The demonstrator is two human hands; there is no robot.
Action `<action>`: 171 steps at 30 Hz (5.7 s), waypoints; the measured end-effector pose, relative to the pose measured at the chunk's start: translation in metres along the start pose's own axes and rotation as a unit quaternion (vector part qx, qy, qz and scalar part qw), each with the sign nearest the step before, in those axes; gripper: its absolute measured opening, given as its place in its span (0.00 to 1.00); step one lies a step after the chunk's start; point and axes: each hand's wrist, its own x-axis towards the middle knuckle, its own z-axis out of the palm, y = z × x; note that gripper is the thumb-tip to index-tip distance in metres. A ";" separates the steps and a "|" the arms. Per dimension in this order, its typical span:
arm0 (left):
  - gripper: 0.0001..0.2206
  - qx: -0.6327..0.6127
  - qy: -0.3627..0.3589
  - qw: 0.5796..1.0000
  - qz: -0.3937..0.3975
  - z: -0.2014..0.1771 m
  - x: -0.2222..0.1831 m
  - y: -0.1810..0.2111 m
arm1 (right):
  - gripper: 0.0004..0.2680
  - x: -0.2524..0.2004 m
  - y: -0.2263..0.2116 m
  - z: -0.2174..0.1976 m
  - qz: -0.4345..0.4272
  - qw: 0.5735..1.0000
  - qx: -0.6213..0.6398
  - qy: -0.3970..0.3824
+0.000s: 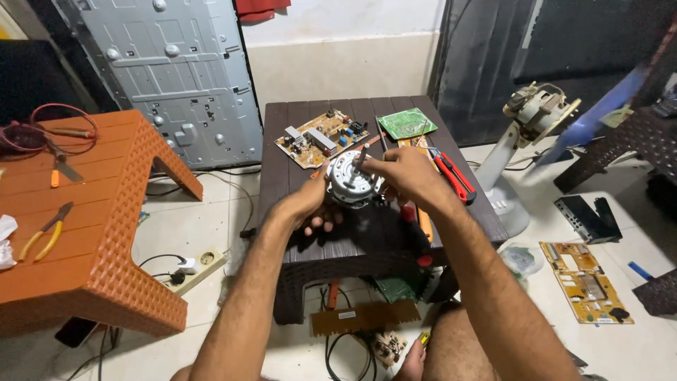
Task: Assembling and inspecting a small electric motor on a repair bench, including using a screwdriver to secure components.
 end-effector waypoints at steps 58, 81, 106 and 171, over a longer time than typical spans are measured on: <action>0.36 -0.127 0.054 0.962 0.236 0.016 -0.038 0.035 | 0.28 -0.010 0.046 0.032 -0.180 0.979 -0.049 0.085; 0.23 -0.288 0.002 0.900 0.329 0.014 0.008 0.005 | 0.09 0.007 0.074 0.033 -0.241 0.960 -0.024 0.138; 0.29 -0.349 0.045 0.887 0.301 0.019 -0.022 0.019 | 0.16 -0.004 0.069 0.031 -0.333 0.940 -0.032 0.066; 0.36 -0.132 0.090 0.959 0.236 -0.004 -0.056 0.019 | 0.20 0.014 -0.014 0.048 -0.174 0.983 -0.050 0.038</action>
